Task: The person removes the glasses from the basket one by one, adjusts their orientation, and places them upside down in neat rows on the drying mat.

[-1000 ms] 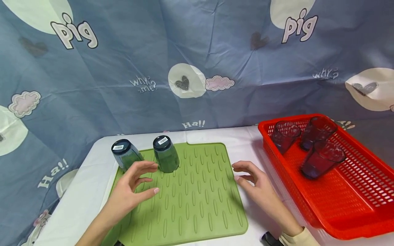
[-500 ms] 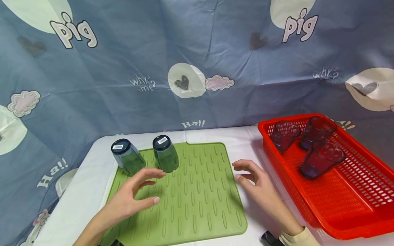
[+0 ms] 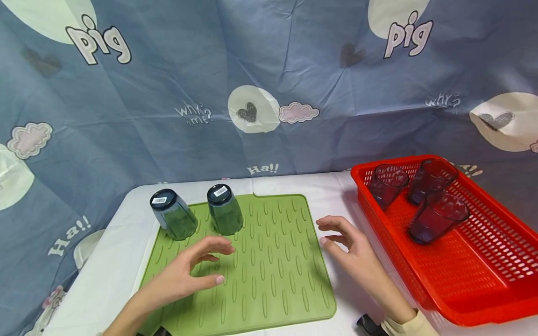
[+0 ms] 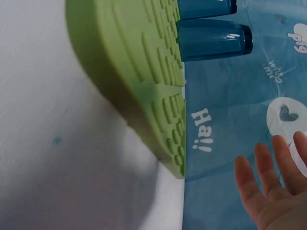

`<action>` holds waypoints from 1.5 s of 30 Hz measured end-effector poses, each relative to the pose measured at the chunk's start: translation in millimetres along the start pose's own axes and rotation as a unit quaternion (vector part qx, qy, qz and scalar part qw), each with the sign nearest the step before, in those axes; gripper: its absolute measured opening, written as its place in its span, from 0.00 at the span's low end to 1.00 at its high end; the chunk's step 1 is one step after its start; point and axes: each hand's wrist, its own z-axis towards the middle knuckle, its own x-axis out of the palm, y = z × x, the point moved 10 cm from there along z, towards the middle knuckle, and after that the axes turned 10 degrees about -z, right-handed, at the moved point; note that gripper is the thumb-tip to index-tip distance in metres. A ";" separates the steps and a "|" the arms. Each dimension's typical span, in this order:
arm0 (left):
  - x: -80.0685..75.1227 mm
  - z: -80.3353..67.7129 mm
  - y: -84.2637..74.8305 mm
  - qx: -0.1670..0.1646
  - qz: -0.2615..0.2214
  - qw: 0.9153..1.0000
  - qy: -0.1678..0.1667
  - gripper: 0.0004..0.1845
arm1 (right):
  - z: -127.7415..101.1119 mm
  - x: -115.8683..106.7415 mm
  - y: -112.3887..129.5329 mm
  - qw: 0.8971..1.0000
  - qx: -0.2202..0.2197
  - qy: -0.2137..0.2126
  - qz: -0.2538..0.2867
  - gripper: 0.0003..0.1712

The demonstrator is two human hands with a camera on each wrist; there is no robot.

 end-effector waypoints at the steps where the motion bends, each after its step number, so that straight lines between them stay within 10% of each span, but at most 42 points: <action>1: 0.3 0.5 1.3 -0.002 0.000 1.000 0.001 0.29 | -0.3 0.2 1.8 1.000 -0.001 0.001 -0.003 0.20; 26: 9.9 3.7 15.8 -0.007 -0.072 0.997 0.015 0.34 | -5.4 9.1 37.2 0.992 -0.004 0.043 -0.118 0.31; 45: 5.7 1.7 6.4 -0.012 -0.040 0.999 0.015 0.32 | -8.6 -7.6 65.7 0.978 -0.021 0.034 -0.206 0.37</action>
